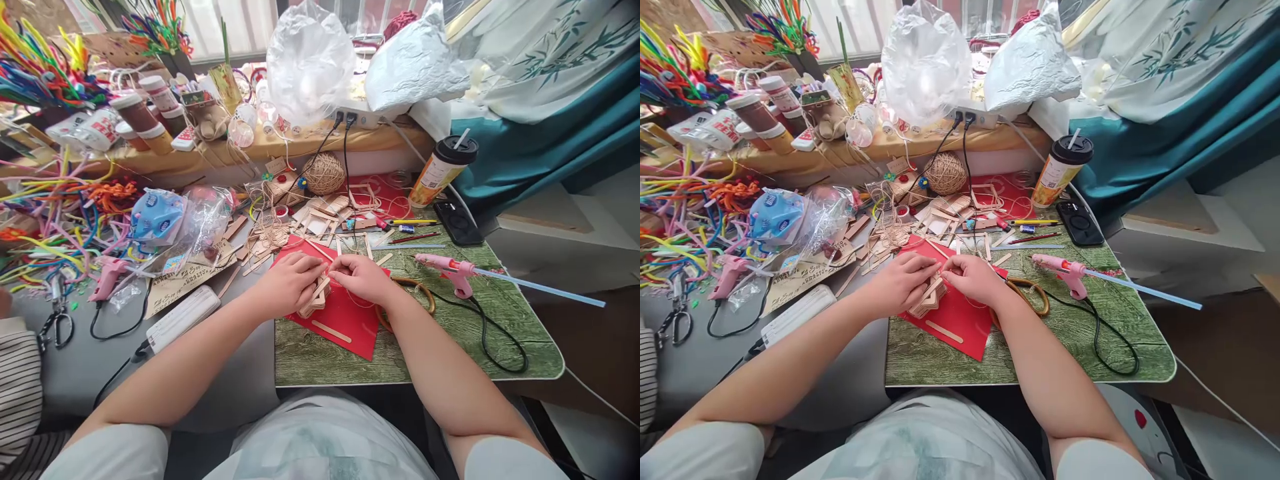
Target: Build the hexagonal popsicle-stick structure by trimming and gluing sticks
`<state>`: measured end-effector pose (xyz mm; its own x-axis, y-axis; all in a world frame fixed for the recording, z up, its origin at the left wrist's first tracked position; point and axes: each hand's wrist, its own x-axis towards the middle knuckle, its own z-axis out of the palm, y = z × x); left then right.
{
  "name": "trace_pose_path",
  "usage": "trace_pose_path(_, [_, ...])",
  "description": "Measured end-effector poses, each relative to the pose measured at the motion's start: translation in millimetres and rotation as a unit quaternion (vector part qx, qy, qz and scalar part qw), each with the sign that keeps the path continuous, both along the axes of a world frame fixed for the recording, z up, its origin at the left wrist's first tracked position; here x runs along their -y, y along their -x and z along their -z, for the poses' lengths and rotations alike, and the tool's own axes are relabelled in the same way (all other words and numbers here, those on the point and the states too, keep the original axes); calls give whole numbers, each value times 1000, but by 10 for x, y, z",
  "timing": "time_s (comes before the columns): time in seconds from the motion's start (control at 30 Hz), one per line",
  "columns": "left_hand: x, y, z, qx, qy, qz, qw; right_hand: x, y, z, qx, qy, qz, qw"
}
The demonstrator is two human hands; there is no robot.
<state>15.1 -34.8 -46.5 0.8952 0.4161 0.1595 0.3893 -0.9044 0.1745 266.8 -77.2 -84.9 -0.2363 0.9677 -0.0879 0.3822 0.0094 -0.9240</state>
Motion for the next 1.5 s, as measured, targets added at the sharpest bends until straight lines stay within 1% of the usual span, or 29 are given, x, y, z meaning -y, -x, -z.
trace_pose_path(0.2, [6,7,-58,-27,16,4,1000,17,-18,-33,-31,-24,-2,999])
trace_pose_path(0.33, [8,3,-70,-36,25,-9,999,26,-13,-41,-62,-47,-5,997])
trace_pose_path(0.4, [12,-5,-70,-38,28,-13,999,34,-14,-47,-73,-57,0,996])
trace_pose_path(0.47, [12,-14,-65,-43,26,-4,999,46,-19,-67,-90,-70,2,993])
trace_pose_path(0.67, [-13,-20,-21,-48,24,-1,999,91,-40,-180,-110,-120,-9,987])
trace_pose_path(0.83, [-16,-24,-23,-49,25,-4,998,126,-62,-243,-136,-145,-50,979])
trace_pose_path(0.9, [-8,-28,-33,-51,20,-2,999,115,-43,-213,-137,-139,-32,980])
trace_pose_path(1.0, [6,-29,-37,-48,14,-3,999,71,18,-109,-121,-111,15,986])
trace_pose_path(1.17, [12,-18,-14,-39,8,-4,999,3,91,37,-43,-82,57,994])
trace_pose_path(1.27, [10,-12,0,-38,11,-7,999,-23,86,70,-18,-57,65,996])
trace_pose_path(1.37, [10,-9,8,-30,15,-7,999,-38,55,73,-19,-30,59,998])
trace_pose_path(1.5, [7,-5,10,-32,14,-9,999,-27,-8,30,-17,-34,42,998])
